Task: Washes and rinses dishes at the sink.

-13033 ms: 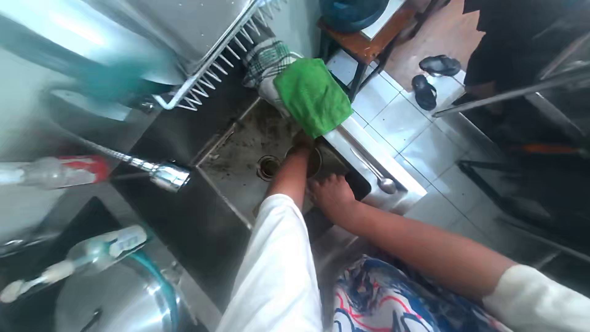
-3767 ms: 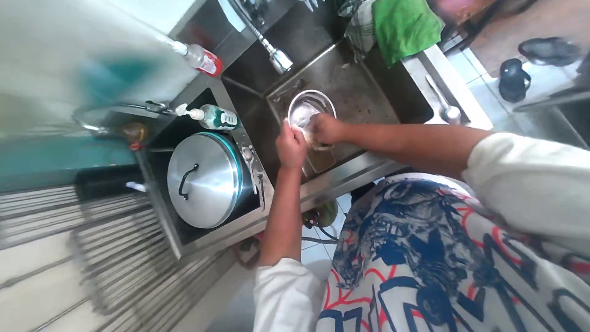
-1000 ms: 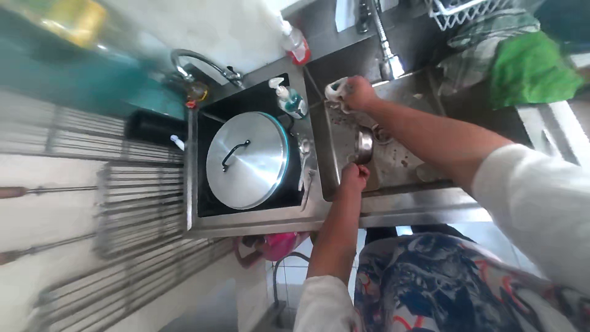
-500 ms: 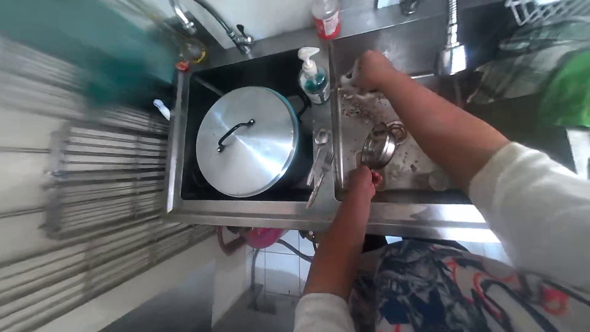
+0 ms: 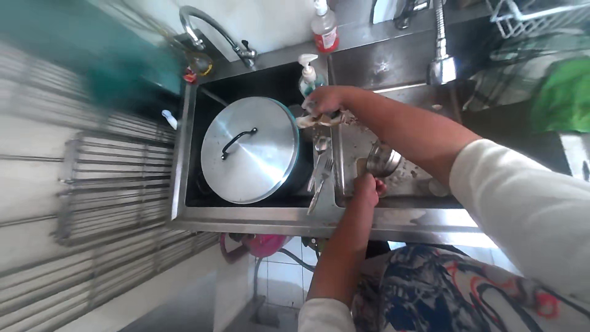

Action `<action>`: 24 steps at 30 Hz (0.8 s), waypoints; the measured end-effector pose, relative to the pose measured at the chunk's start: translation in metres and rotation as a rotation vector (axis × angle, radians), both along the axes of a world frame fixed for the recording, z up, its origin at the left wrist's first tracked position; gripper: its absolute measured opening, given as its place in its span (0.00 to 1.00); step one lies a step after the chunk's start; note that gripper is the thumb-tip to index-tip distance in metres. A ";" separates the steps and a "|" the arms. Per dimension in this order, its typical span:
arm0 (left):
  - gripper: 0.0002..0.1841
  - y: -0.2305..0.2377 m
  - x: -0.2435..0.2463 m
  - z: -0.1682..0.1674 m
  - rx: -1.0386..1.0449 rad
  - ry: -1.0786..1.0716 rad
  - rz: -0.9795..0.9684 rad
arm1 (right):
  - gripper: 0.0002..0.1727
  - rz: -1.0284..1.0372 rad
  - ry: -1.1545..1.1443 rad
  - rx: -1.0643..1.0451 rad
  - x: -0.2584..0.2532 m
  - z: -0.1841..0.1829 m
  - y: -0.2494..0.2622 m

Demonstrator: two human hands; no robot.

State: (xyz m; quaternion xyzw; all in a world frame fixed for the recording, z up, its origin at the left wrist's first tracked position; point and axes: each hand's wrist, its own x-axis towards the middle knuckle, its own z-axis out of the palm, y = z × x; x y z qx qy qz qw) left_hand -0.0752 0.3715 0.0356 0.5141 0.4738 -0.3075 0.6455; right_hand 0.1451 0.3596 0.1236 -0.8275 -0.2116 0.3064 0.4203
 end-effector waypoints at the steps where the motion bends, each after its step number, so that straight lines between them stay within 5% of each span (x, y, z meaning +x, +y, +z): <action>1: 0.11 0.001 -0.001 -0.002 -0.002 0.000 0.003 | 0.21 -0.004 -0.021 -0.004 0.005 -0.004 -0.001; 9: 0.10 0.009 0.003 0.000 -0.010 0.012 0.034 | 0.19 -0.129 -0.160 -0.120 0.062 -0.025 -0.017; 18: 0.10 0.004 0.008 0.000 -0.010 0.021 0.041 | 0.39 0.026 -0.355 -0.176 0.025 -0.048 -0.005; 21: 0.09 -0.001 0.009 0.000 -0.018 0.016 0.030 | 0.40 -0.005 -0.445 -0.236 -0.006 -0.017 -0.022; 24: 0.10 -0.006 0.010 -0.004 -0.018 0.005 0.014 | 0.26 -0.237 -0.636 -0.096 -0.071 0.041 -0.082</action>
